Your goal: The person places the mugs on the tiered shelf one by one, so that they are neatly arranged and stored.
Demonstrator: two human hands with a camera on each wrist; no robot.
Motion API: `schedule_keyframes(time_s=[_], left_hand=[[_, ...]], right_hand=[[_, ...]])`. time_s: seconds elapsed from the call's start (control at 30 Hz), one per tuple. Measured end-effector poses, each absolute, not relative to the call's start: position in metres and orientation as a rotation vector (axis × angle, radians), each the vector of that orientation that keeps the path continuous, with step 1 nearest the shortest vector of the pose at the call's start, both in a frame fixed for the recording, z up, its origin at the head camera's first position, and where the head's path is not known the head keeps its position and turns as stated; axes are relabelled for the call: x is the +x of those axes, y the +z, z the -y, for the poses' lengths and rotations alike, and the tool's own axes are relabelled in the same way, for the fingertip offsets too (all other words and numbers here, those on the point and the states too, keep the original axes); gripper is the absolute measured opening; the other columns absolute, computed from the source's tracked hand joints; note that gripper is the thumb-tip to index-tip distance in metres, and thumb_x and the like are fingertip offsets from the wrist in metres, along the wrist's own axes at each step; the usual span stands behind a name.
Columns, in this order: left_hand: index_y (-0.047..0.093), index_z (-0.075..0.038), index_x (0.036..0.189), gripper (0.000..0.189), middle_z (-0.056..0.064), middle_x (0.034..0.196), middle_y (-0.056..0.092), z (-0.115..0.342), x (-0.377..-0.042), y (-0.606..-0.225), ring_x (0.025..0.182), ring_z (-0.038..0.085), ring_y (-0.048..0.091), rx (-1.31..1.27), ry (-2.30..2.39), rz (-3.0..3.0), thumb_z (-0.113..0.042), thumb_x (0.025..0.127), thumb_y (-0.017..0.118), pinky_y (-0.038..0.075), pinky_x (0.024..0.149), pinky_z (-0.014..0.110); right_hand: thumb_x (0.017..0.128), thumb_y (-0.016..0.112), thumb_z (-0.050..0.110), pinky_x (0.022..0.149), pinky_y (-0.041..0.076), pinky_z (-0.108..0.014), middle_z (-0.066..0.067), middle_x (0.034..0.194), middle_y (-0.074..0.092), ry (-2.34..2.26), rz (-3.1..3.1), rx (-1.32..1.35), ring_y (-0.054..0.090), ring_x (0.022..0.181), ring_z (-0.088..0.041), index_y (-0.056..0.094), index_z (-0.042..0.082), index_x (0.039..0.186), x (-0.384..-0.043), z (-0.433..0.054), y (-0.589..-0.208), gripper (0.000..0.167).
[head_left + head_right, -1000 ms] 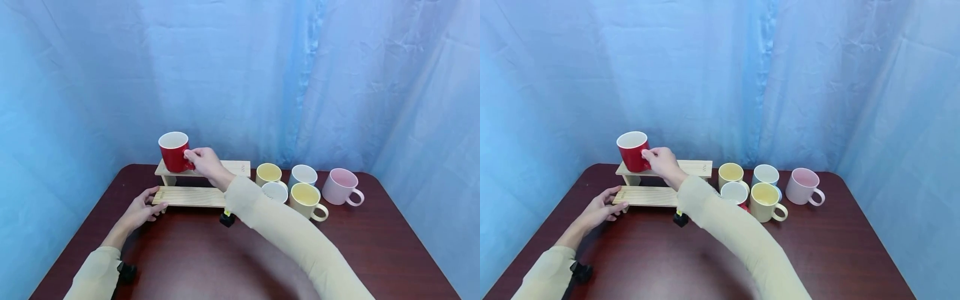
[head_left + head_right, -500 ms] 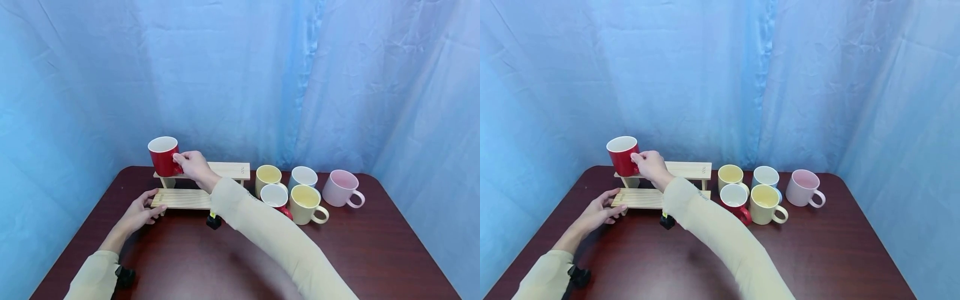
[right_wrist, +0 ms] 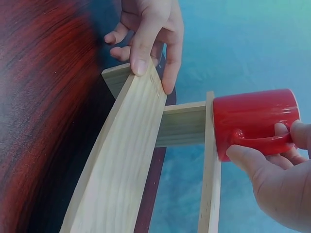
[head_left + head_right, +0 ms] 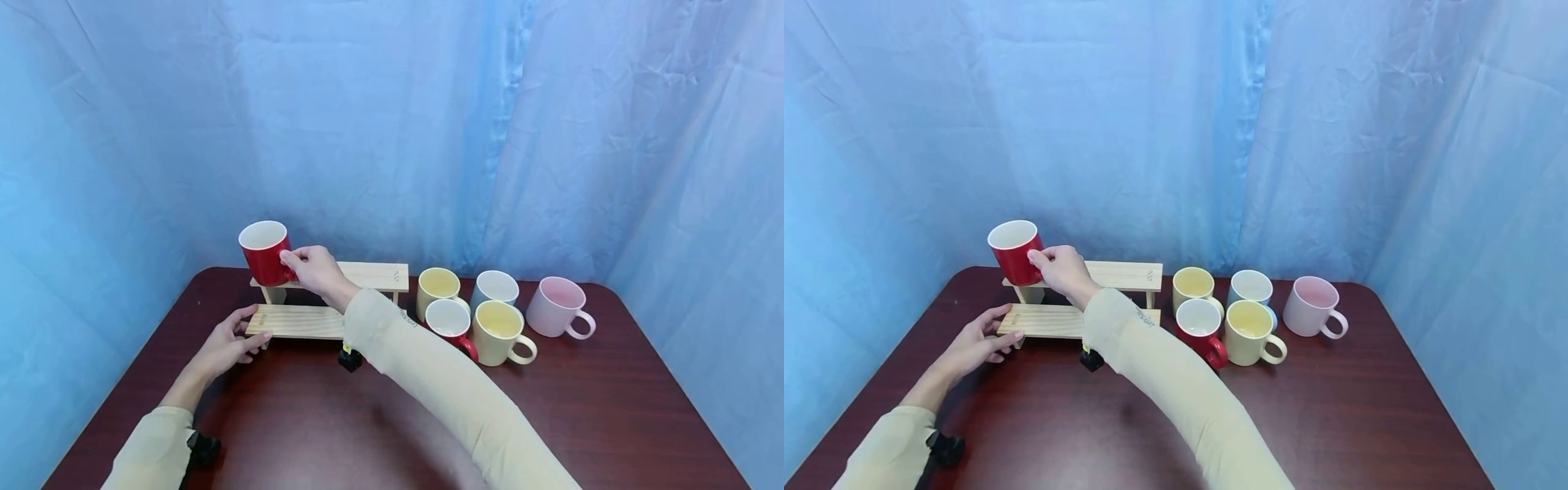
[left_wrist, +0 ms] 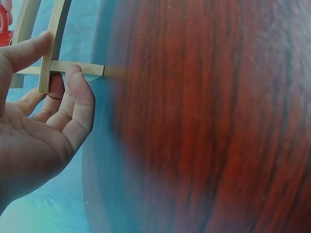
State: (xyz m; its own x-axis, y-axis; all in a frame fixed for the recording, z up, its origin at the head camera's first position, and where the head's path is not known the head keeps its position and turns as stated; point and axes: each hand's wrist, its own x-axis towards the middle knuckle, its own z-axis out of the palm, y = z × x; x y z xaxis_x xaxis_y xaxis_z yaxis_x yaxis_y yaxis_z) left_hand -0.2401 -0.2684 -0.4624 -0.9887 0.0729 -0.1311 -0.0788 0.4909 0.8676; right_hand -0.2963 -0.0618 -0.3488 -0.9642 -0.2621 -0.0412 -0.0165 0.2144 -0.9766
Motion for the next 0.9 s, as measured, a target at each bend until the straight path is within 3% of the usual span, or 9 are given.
schedule_keyframes(time_s=[0.17,0.37,0.47,0.7,0.9], left_hand=[[0.025,-0.002,0.158,0.086,0.023,0.119,0.057,0.271,-0.238,-0.463,0.085,0.028,0.065,-0.02,1.519,-2.574,-0.034,0.095,0.073,0.06,0.07,0.036],[0.025,-0.003,0.159,0.086,0.022,0.119,0.056,0.273,-0.236,-0.463,0.085,0.027,0.064,-0.033,1.503,-2.58,-0.035,0.095,0.073,0.06,0.072,0.037],[0.024,-0.003,0.159,0.086,0.022,0.119,0.056,0.273,-0.237,-0.465,0.085,0.026,0.063,-0.032,1.496,-2.585,-0.034,0.095,0.073,0.059,0.071,0.036],[0.024,-0.001,0.158,0.085,0.024,0.119,0.055,0.271,-0.242,-0.466,0.084,0.027,0.064,-0.022,1.491,-2.583,-0.031,0.095,0.072,0.059,0.069,0.036],[0.023,-0.002,0.159,0.088,0.024,0.12,0.055,0.275,-0.245,-0.463,0.084,0.027,0.064,-0.041,1.47,-2.589,-0.034,0.095,0.073,0.06,0.07,0.036]], right_hand=[[0.102,0.063,0.027,0.092,0.056,-0.043,-0.012,0.111,0.071,-1.909,-2.192,-0.243,0.068,0.106,-0.032,0.066,0.001,0.117,-0.293,0.062,-0.351,0.031],[0.103,0.061,0.025,0.095,0.054,-0.045,-0.017,0.126,0.067,-1.93,-2.122,-0.243,0.069,0.108,-0.029,0.052,0.001,0.144,-0.294,0.057,-0.351,0.048],[0.104,0.059,0.022,0.097,0.052,-0.048,-0.019,0.134,0.063,-1.935,-2.068,-0.276,0.066,0.115,-0.03,0.046,0.004,0.15,-0.294,0.048,-0.348,0.051],[0.106,0.055,0.027,0.101,0.05,-0.048,-0.01,0.148,0.053,-1.816,-2.08,-0.366,0.052,0.135,-0.032,0.039,0.018,0.157,-0.29,-0.002,-0.33,0.054],[0.107,0.053,0.035,0.105,0.047,-0.044,-0.006,0.158,0.041,-1.645,-2.147,-0.423,0.043,0.142,-0.026,0.033,0.019,0.159,-0.281,-0.057,-0.305,0.059]])
